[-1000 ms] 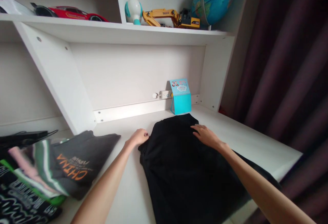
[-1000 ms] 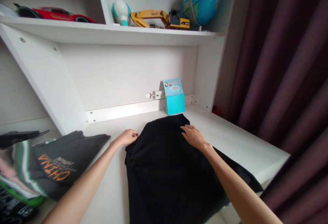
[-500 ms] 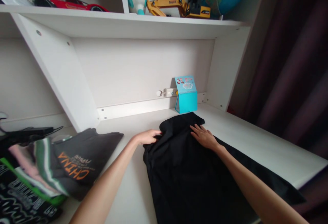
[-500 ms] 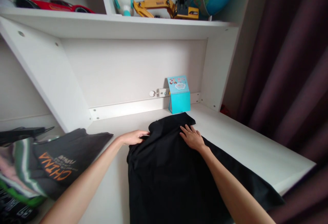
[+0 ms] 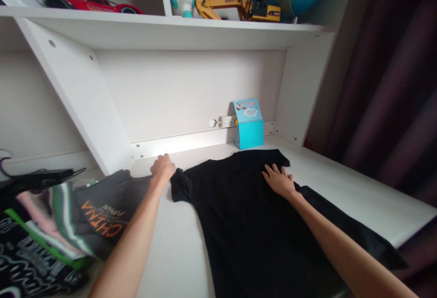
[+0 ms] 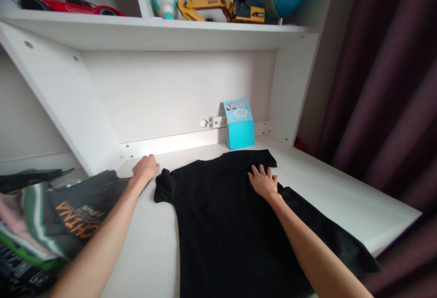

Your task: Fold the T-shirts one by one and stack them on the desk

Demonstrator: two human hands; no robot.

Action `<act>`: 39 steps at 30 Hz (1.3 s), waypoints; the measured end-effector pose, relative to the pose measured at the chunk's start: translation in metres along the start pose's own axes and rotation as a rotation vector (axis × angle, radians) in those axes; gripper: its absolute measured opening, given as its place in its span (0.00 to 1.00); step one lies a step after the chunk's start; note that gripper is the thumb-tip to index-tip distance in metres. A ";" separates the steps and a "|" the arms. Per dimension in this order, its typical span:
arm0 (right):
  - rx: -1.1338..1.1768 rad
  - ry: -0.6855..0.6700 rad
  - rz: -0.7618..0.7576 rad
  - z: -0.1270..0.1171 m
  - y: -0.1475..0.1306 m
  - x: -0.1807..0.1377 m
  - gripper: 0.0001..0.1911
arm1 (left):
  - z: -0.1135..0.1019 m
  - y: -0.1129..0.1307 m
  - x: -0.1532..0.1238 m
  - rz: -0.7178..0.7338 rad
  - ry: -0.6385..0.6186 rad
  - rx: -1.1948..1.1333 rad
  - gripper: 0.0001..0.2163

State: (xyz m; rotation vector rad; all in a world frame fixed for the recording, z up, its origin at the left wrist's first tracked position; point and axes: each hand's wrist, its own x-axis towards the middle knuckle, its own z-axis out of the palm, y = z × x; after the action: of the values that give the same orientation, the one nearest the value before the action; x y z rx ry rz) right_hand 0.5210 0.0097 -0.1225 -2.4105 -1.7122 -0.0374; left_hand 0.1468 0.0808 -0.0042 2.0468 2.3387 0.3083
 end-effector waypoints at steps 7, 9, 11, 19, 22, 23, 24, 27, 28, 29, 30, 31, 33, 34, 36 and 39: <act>-0.002 -0.074 -0.102 -0.014 0.004 0.005 0.28 | 0.050 0.065 -0.042 0.495 -0.354 -0.036 0.26; 0.002 -0.101 -0.130 -0.024 0.003 0.010 0.28 | 0.065 0.065 -0.043 0.497 -0.381 -0.015 0.34; 0.006 -0.114 -0.142 -0.035 -0.004 0.014 0.28 | 0.075 0.057 -0.038 0.460 -0.323 0.007 0.33; 0.113 -0.234 -0.516 -0.061 -0.096 -0.075 0.34 | 0.074 0.024 -0.001 0.341 -0.076 0.054 0.24; 0.231 -0.453 -0.711 -0.059 -0.117 -0.116 0.39 | 0.074 0.024 0.000 0.418 -0.205 0.031 0.29; 0.241 -0.477 -0.724 -0.057 -0.120 -0.121 0.40 | 0.076 0.025 -0.001 0.432 -0.250 0.019 0.31; 0.237 -0.477 -0.720 -0.055 -0.121 -0.121 0.40 | 0.079 0.025 -0.001 0.438 -0.278 0.006 0.32; 0.228 -0.470 -0.717 -0.052 -0.118 -0.101 0.40 | 0.090 0.027 0.001 0.416 -0.242 -0.011 0.33; 0.224 -0.479 -0.720 -0.052 -0.117 -0.092 0.40 | 0.093 0.028 0.004 0.407 -0.221 -0.011 0.33; 0.219 -0.487 -0.722 -0.054 -0.116 -0.084 0.40 | 0.095 0.029 0.006 0.400 -0.222 -0.009 0.34; 0.213 -0.491 -0.723 -0.056 -0.116 -0.079 0.40 | 0.095 0.030 0.009 0.395 -0.239 -0.005 0.34; 0.208 -0.494 -0.719 -0.060 -0.116 -0.077 0.40 | 0.093 0.030 0.013 0.397 -0.263 -0.003 0.34; 0.205 -0.500 -0.710 -0.069 -0.118 -0.085 0.41 | 0.085 0.029 0.020 0.417 -0.322 0.001 0.35; 0.209 -0.506 -0.723 -0.072 -0.119 -0.096 0.42 | 0.079 0.027 0.024 0.433 -0.349 0.003 0.35; 0.242 -0.502 -0.807 -0.072 -0.123 -0.127 0.43 | 0.064 0.020 0.033 0.465 -0.388 0.007 0.33; 0.325 -0.404 -1.032 -0.047 -0.141 -0.186 0.33 | 0.046 0.005 0.047 0.455 -0.373 0.004 0.26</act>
State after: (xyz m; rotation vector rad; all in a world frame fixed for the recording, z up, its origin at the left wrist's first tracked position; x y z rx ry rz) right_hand 0.3308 -0.1268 -0.0805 -1.1536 -2.6782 0.5604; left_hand 0.1518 0.1337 -0.0433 2.3724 1.6572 -0.0736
